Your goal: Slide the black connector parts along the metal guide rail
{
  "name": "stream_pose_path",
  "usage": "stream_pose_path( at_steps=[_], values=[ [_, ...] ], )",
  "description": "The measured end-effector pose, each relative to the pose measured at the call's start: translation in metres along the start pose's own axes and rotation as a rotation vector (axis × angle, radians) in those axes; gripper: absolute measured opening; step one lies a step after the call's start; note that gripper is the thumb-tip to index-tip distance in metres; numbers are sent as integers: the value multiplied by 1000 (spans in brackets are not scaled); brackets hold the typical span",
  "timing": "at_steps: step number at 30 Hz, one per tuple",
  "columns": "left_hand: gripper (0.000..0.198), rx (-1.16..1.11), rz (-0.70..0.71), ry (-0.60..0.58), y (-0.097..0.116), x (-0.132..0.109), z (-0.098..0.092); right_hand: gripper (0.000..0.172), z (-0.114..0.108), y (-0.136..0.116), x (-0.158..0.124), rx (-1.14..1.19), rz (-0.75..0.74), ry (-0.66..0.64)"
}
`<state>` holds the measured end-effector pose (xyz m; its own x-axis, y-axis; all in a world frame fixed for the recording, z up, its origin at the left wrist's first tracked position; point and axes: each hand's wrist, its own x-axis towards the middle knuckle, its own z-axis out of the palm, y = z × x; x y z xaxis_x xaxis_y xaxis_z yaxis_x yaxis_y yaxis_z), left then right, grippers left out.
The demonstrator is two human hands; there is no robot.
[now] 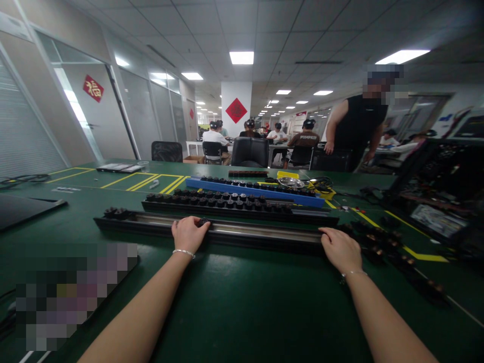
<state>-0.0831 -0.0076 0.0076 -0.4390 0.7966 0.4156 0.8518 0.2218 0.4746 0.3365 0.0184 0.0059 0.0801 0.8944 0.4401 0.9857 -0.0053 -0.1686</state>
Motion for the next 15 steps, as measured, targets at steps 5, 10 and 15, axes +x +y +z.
stream_pose_path(
  at_steps=[5, 10, 15],
  values=[
    [35, -13, 24, 5, 3, -2, 2, 42, -2, -2, 0, -6, 8, -19],
    [34, -16, 55, 15, 4, -4, 3, 42, -2, -2, 0, -11, 2, -13],
    [33, -22, 62, 3, 5, -4, 4, 42, -2, -1, 0, -3, 0, -5]
  ],
)
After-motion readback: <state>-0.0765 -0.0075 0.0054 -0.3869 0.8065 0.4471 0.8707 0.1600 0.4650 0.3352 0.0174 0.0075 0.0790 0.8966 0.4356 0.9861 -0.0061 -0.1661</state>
